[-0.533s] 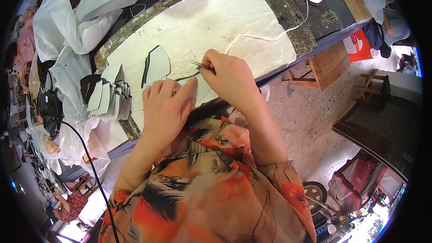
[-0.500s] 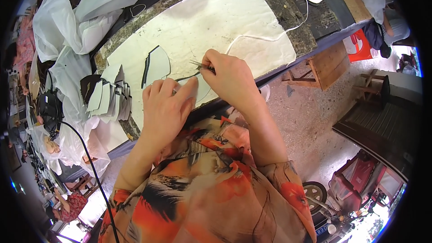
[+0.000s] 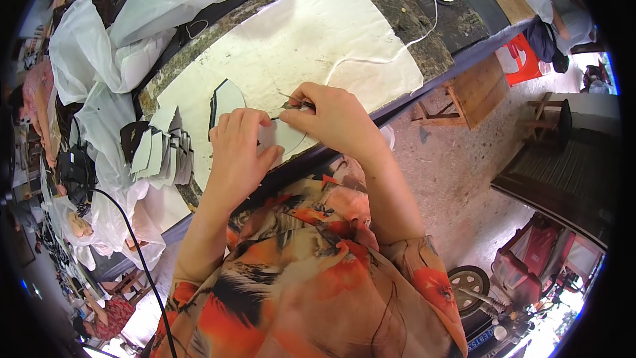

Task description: Trimming excess thread and organizing shoe upper components at a manufacturing workbench.

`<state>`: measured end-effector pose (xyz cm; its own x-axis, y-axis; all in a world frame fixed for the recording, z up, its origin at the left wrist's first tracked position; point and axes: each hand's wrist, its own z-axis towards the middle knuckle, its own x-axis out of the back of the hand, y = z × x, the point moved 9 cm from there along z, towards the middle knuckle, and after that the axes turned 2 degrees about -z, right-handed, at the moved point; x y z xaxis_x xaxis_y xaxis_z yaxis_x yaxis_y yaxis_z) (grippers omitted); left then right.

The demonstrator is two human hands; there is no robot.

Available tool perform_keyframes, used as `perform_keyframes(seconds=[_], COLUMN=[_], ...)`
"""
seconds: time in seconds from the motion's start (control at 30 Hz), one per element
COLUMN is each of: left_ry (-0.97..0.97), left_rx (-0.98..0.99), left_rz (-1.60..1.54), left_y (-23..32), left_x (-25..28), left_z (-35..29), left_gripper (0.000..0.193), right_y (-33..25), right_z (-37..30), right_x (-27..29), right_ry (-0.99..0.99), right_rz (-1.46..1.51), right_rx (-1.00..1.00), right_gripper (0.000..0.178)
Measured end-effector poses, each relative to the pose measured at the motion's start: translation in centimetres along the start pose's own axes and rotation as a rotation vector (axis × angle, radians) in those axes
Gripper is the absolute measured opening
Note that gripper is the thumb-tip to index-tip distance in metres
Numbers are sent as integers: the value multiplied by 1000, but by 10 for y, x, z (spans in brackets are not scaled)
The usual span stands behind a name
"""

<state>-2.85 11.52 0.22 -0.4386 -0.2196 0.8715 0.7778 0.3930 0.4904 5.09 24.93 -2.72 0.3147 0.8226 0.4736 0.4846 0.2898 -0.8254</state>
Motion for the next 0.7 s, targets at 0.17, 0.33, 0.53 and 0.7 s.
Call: perform_keyframes(seconds=[0.17,0.33,0.53,0.7], left_ry=[27,19,-97,-238], left_rx=[22,-2,39,376], left_rz=[-79,-97,-334,-803], left_y=[-3,-2,-15,-44], left_x=[3,4,13,-3], left_z=[-1,-9,-3,-17], left_gripper=[58,58,25,16], right_y=[5,-1,-16,-27], right_z=[0,-2,-7,-9], right_x=[-1,-11,-24,-15], right_ry=[-12,-152,-282,-290], right_rz=[-35,132,219,262], right_rx=[-5,37,141,269], right_gripper=[34,21,18,21])
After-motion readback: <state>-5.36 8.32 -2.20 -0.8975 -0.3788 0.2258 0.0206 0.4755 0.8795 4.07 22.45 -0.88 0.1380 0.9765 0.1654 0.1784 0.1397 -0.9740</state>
